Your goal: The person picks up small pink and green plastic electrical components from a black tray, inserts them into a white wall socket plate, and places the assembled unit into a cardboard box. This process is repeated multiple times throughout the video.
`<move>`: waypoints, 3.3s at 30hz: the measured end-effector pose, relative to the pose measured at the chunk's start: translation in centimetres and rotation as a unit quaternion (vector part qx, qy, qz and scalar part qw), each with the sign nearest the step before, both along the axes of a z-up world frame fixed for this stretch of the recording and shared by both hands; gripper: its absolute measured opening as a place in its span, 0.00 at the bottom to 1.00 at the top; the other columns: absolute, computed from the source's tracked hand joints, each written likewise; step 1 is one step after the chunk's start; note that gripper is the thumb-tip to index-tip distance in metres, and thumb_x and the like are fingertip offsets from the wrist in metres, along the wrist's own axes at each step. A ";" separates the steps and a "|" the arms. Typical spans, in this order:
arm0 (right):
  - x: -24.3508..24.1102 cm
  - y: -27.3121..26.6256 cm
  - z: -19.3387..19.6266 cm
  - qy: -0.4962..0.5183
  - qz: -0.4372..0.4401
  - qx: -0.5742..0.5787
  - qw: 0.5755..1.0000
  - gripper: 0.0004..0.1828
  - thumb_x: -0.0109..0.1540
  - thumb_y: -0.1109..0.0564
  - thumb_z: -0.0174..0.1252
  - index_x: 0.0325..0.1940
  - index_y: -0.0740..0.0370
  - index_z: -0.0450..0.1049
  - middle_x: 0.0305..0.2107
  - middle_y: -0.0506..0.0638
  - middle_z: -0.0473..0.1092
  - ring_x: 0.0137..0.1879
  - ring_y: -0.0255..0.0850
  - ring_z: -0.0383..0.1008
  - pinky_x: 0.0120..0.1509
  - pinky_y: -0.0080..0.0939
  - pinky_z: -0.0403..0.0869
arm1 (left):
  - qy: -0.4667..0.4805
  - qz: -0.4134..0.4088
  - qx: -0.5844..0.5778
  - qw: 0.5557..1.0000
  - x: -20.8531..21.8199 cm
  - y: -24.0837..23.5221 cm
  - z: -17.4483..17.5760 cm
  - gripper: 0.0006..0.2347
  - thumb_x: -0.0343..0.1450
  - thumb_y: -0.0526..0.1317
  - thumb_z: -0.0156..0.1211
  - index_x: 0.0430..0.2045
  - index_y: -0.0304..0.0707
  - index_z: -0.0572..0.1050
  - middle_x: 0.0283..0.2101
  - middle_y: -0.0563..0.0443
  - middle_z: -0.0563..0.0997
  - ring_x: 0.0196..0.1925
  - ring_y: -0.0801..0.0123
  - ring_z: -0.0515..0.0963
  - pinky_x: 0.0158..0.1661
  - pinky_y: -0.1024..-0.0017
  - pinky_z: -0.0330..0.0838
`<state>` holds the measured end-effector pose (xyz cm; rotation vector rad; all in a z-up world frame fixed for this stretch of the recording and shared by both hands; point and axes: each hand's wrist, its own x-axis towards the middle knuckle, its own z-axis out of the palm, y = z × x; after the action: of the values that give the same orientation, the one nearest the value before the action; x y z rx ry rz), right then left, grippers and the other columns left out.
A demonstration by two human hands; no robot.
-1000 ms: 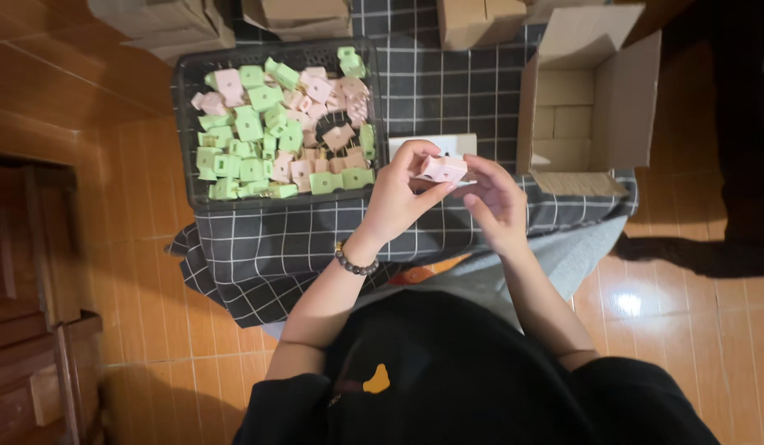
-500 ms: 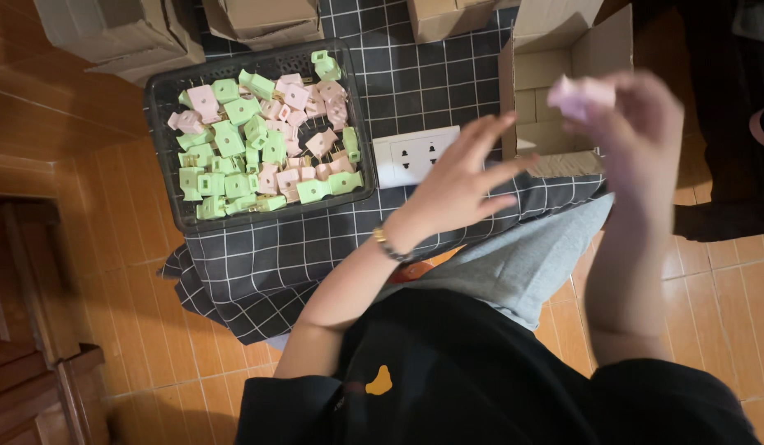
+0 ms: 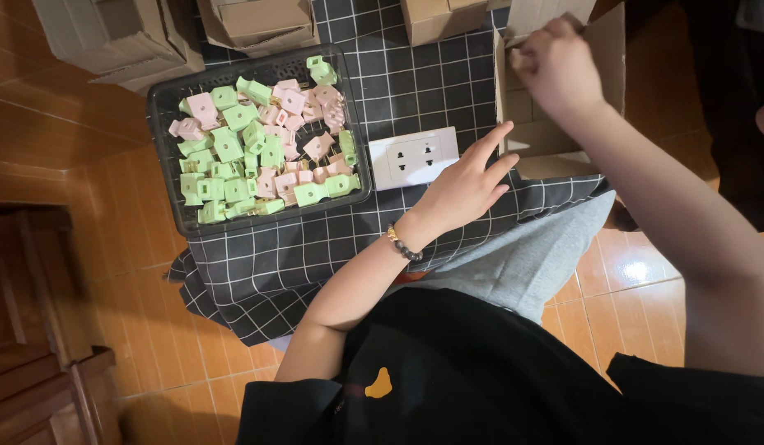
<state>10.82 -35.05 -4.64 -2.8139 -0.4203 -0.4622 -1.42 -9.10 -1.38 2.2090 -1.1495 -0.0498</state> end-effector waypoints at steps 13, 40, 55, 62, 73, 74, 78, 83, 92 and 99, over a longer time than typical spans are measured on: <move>-0.9 1.8 -1.1 0.132 0.058 0.050 0.988 0.25 0.58 0.64 0.68 0.57 0.78 0.73 0.53 0.66 0.63 0.46 0.63 0.73 0.52 0.57 0.77 | 0.022 0.003 -0.013 1.000 0.0 0.8 0.2 0.16 0.76 0.38 0.62 0.58 0.33 0.74 0.78 0.40 0.51 0.78 0.50 0.67 0.43 0.64 0.86; -19.1 7.9 2.0 -0.170 0.199 0.224 0.939 0.04 0.66 0.74 0.65 0.44 0.74 0.79 0.39 0.63 0.78 0.46 0.50 0.78 0.50 0.43 0.76 | 0.018 0.305 0.210 0.929 10.4 24.4 6.1 0.20 0.72 0.30 0.55 0.60 0.44 0.74 0.64 0.43 0.76 0.67 0.51 0.71 0.69 0.53 0.63; -11.8 15.6 12.7 -0.233 0.110 0.342 0.904 0.11 0.76 0.62 0.60 0.40 0.68 0.78 0.33 0.57 0.77 0.39 0.44 0.74 0.48 0.42 0.71 | -0.044 0.214 0.314 0.924 15.9 24.1 5.3 0.06 0.76 0.31 0.55 0.33 0.33 0.81 0.46 0.41 0.82 0.55 0.55 0.75 0.64 0.48 0.70; -8.5 16.3 19.2 -0.206 0.230 0.439 0.844 0.07 0.77 0.62 0.60 0.49 0.71 0.75 0.37 0.58 0.73 0.37 0.39 0.74 0.41 0.30 0.73 | -0.020 0.219 0.388 0.895 16.4 23.7 3.8 0.12 0.72 0.27 0.55 0.46 0.40 0.77 0.50 0.45 0.79 0.59 0.51 0.72 0.58 0.51 0.70; -4.8 16.7 22.1 -0.037 0.369 0.230 0.900 0.41 0.56 0.47 0.74 0.68 0.67 0.69 0.56 0.60 0.74 0.61 0.47 0.78 0.73 0.44 0.79 | -0.020 0.073 -0.138 0.988 6.5 17.8 17.5 0.16 0.76 0.41 0.65 0.56 0.39 0.73 0.48 0.47 0.86 0.41 0.72 0.89 0.39 0.84 0.88; -4.8 16.7 22.1 -0.024 0.372 0.231 0.899 0.38 0.55 0.47 0.74 0.64 0.67 0.72 0.56 0.58 0.75 0.60 0.47 0.78 0.73 0.45 0.78 | 0.002 0.066 -0.159 0.985 6.0 17.5 18.0 0.15 0.77 0.40 0.64 0.57 0.40 0.73 0.43 0.52 0.85 0.35 0.76 0.84 0.34 0.85 0.82; -4.8 17.4 22.2 -0.003 0.376 0.264 0.889 0.24 0.57 0.52 0.73 0.53 0.67 0.78 0.46 0.57 0.78 0.51 0.43 0.81 0.61 0.38 0.81 | -0.014 0.041 -0.214 0.976 5.9 16.7 16.1 0.12 0.80 0.38 0.58 0.59 0.40 0.73 0.38 0.54 0.83 0.29 0.81 0.78 0.29 0.87 0.78; -4.2 16.4 20.6 -0.037 0.354 0.291 0.888 0.22 0.58 0.56 0.74 0.51 0.69 0.77 0.42 0.57 0.79 0.45 0.42 0.81 0.51 0.34 0.81 | -0.020 0.067 -0.222 0.973 5.1 17.3 16.9 0.20 0.78 0.40 0.67 0.64 0.45 0.66 0.46 0.50 0.84 0.42 0.73 0.86 0.46 0.79 0.89; -4.4 17.3 20.4 -0.161 0.418 0.294 0.844 0.17 0.59 0.53 0.73 0.45 0.66 0.78 0.39 0.55 0.71 0.42 0.43 0.75 0.48 0.39 0.80 | -0.108 0.090 -0.214 0.967 5.6 16.5 17.3 0.18 0.74 0.28 0.74 0.56 0.34 0.72 0.60 0.45 0.80 0.61 0.56 0.86 0.65 0.62 0.85; -3.8 16.1 19.8 -0.157 0.420 0.287 0.847 0.24 0.58 0.55 0.78 0.50 0.69 0.76 0.43 0.60 0.74 0.48 0.48 0.77 0.55 0.41 0.81 | -0.130 0.096 -0.259 0.952 4.6 17.6 17.8 0.15 0.76 0.31 0.71 0.55 0.32 0.75 0.58 0.42 0.81 0.59 0.56 0.86 0.62 0.64 0.88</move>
<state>6.99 -18.99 15.14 -1.7370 -1.2548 -0.6828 3.15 8.54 16.45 1.8697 -0.9391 0.5769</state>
